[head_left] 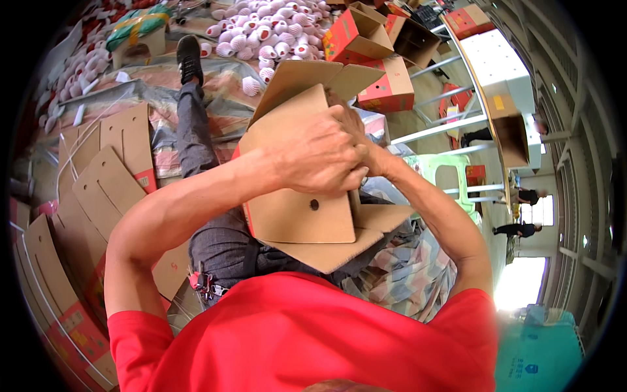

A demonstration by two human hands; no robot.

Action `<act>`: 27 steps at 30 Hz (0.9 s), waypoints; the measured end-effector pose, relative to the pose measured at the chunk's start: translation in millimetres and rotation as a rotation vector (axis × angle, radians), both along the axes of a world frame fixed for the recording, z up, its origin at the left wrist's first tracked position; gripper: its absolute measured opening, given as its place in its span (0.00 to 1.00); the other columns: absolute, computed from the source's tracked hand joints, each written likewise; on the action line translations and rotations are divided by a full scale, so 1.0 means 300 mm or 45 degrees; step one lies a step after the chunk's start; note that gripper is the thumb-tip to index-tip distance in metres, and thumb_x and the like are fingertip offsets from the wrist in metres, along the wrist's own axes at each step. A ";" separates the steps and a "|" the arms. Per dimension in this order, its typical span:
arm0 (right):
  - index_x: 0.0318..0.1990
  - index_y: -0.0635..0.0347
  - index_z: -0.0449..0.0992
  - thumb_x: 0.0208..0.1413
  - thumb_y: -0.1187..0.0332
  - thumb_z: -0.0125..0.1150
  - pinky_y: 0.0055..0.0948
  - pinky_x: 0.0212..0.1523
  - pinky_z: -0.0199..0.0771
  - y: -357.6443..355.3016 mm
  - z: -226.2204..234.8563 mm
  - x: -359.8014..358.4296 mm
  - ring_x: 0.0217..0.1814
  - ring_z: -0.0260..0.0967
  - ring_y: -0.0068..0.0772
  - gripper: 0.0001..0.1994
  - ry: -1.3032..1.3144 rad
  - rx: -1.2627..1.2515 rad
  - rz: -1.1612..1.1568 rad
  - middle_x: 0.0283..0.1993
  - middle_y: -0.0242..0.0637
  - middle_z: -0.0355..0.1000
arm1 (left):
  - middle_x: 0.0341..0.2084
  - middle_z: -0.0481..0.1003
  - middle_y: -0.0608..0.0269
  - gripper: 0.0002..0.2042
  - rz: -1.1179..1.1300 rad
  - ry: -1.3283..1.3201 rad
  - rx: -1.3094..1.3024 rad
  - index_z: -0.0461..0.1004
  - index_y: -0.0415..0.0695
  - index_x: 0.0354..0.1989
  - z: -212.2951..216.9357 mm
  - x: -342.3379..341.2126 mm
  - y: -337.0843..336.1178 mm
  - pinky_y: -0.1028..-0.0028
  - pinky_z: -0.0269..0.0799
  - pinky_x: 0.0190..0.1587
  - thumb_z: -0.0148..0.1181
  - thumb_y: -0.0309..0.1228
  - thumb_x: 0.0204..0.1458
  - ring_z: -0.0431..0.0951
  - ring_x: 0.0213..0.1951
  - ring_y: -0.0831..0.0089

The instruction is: The person sits on the floor and repeatedly folds flat cardboard sheets into small boxes. They tuck flaps and press edges to form the box shape, then place the finished boxes aside. The process is repeated for several identical boxes.

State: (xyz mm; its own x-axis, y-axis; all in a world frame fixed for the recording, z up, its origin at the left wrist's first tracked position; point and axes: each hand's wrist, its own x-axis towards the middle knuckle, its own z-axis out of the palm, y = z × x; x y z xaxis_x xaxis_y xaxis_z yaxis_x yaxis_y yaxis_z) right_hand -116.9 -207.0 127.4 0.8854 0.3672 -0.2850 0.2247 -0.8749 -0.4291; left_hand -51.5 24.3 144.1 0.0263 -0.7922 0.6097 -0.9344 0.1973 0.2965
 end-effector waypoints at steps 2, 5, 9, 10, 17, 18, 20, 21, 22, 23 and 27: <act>0.79 0.61 0.48 0.49 0.63 0.75 0.52 0.82 0.45 -0.077 -0.075 -0.037 0.84 0.40 0.63 0.53 0.196 0.175 0.051 0.81 0.58 0.44 | 0.22 0.77 0.54 0.10 0.018 -0.012 -0.079 0.80 0.46 0.36 -0.047 -0.006 -0.037 0.56 0.67 0.50 0.60 0.39 0.56 0.79 0.31 0.55; 0.72 0.58 0.68 0.53 0.66 0.73 0.53 0.83 0.43 -0.019 -0.064 -0.030 0.84 0.43 0.62 0.37 -0.061 0.303 0.188 0.79 0.54 0.54 | 0.24 0.78 0.51 0.12 0.048 0.063 -0.086 0.77 0.43 0.33 -0.165 -0.024 -0.075 0.56 0.69 0.53 0.61 0.40 0.56 0.79 0.33 0.54; 0.71 0.61 0.69 0.54 0.68 0.70 0.53 0.84 0.42 -0.002 -0.039 -0.008 0.86 0.39 0.60 0.34 -0.063 0.009 0.385 0.81 0.52 0.52 | 0.36 0.77 0.53 0.13 -0.002 0.136 0.065 0.73 0.44 0.45 -0.294 -0.021 -0.054 0.53 0.69 0.57 0.61 0.39 0.59 0.78 0.46 0.54; 0.71 0.59 0.68 0.54 0.69 0.68 0.53 0.84 0.42 -0.013 -0.054 -0.017 0.88 0.36 0.59 0.35 -0.079 -0.070 0.386 0.83 0.52 0.49 | 0.36 0.77 0.54 0.11 0.020 0.090 -0.043 0.73 0.45 0.45 -0.352 -0.032 -0.062 0.56 0.67 0.57 0.60 0.37 0.59 0.78 0.45 0.56; 0.67 0.62 0.69 0.47 0.69 0.70 0.58 0.78 0.52 -0.011 -0.240 -0.085 0.80 0.51 0.64 0.36 -0.453 0.076 0.196 0.77 0.54 0.58 | 0.38 0.80 0.55 0.14 0.215 0.099 -0.011 0.72 0.42 0.45 -0.460 -0.071 -0.080 0.58 0.71 0.58 0.63 0.28 0.51 0.81 0.47 0.55; 0.67 0.61 0.69 0.46 0.69 0.70 0.57 0.77 0.54 -0.008 -0.248 -0.099 0.79 0.52 0.65 0.36 -0.424 0.057 0.161 0.76 0.53 0.59 | 0.38 0.81 0.54 0.15 0.203 0.137 0.072 0.72 0.41 0.45 -0.471 -0.083 -0.087 0.59 0.73 0.57 0.64 0.28 0.50 0.82 0.46 0.54; 0.66 0.61 0.70 0.43 0.71 0.71 0.57 0.76 0.57 -0.011 -0.277 -0.108 0.77 0.54 0.65 0.37 -0.378 0.030 0.078 0.74 0.52 0.61 | 0.38 0.82 0.50 0.15 0.245 0.206 0.152 0.74 0.39 0.45 -0.491 -0.086 -0.110 0.58 0.77 0.52 0.65 0.26 0.48 0.84 0.46 0.52; 0.66 0.61 0.71 0.42 0.72 0.72 0.57 0.75 0.58 -0.003 -0.289 -0.103 0.76 0.55 0.65 0.37 -0.373 0.018 0.025 0.73 0.51 0.62 | 0.39 0.83 0.48 0.15 0.258 0.229 0.189 0.75 0.37 0.45 -0.477 -0.080 -0.112 0.57 0.78 0.49 0.66 0.25 0.48 0.85 0.45 0.51; 0.65 0.61 0.72 0.41 0.72 0.73 0.56 0.74 0.60 0.007 -0.300 -0.100 0.75 0.56 0.64 0.37 -0.367 0.006 -0.027 0.72 0.50 0.63 | 0.39 0.83 0.47 0.15 0.215 0.292 0.341 0.77 0.37 0.45 -0.464 -0.082 -0.106 0.57 0.79 0.49 0.66 0.25 0.48 0.85 0.45 0.50; 0.64 0.61 0.73 0.42 0.71 0.72 0.55 0.74 0.59 0.022 -0.306 -0.109 0.76 0.57 0.63 0.35 -0.335 0.025 0.006 0.70 0.49 0.66 | 0.39 0.84 0.47 0.14 0.172 0.356 0.493 0.78 0.36 0.45 -0.453 -0.088 -0.094 0.57 0.79 0.48 0.65 0.24 0.48 0.85 0.46 0.49; 0.61 0.60 0.76 0.44 0.66 0.75 0.54 0.73 0.58 0.106 -0.325 -0.112 0.75 0.58 0.59 0.33 -0.295 -0.004 0.148 0.66 0.48 0.70 | 0.41 0.84 0.45 0.13 -0.055 0.738 0.780 0.81 0.36 0.45 -0.387 -0.073 0.029 0.55 0.81 0.48 0.65 0.23 0.49 0.85 0.46 0.46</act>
